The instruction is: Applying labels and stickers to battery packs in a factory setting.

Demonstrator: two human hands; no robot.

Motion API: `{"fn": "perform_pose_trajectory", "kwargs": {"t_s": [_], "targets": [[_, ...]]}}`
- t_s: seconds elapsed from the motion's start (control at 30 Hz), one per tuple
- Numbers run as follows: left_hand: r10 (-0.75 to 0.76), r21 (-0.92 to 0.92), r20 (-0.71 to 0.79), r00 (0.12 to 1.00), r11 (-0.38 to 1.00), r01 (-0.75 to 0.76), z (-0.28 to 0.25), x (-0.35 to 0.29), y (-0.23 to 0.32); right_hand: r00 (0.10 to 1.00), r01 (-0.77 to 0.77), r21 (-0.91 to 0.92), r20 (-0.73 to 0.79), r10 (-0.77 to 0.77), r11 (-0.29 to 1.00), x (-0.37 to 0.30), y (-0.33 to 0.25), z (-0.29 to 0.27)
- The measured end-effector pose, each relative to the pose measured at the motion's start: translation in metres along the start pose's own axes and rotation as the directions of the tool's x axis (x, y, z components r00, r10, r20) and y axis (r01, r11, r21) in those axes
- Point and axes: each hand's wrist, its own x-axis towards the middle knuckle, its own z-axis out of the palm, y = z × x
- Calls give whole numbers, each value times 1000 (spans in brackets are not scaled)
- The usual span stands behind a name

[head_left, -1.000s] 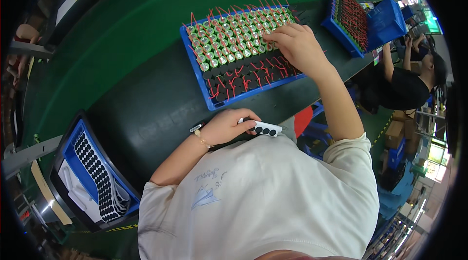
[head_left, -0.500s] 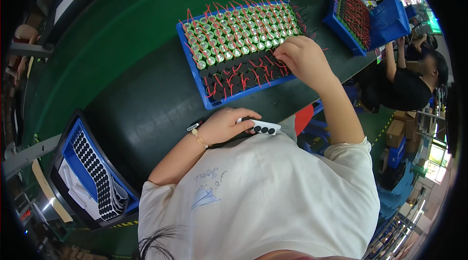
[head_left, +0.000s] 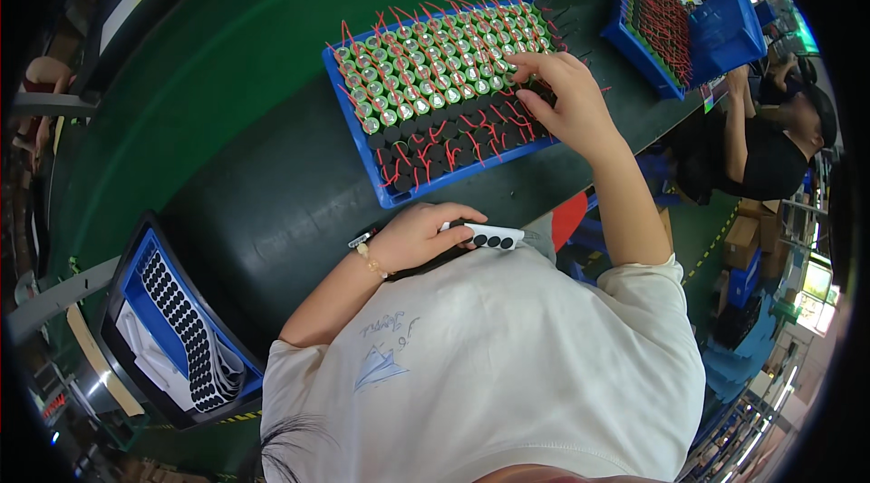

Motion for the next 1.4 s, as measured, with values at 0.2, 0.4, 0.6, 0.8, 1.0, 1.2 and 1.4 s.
{"fn": "perform_pose_trajectory", "kwargs": {"t_s": [0.2,0.4,0.6,0.8,1.0,1.2,1.4], "targets": [[3,13,7,1000,1000,-3,-1,0,-1,999,0,-78,-42,-3,997,-15,8,3],[4,19,9,1000,1000,-4,-2,-1,1,997,77,-136,-20,-81,988,-13,1,-9],[3,24,20,1000,1000,-3,-2,0,1,986,166,-218,22,-165,962,-8,5,3],[2,66,15,1000,998,-3,-2,1,1,986,165,-254,50,-157,953,-17,1,9],[-15,71,17,1000,997,14,-3,1,2,990,138,-405,47,-131,904,-27,-14,11],[15,89,2,1000,996,-15,-2,0,-1,988,152,-485,41,-151,861,-30,-21,8],[2,79,3,1000,997,-3,-1,0,-1,987,162,-295,32,-159,942,6,-21,0]]}}
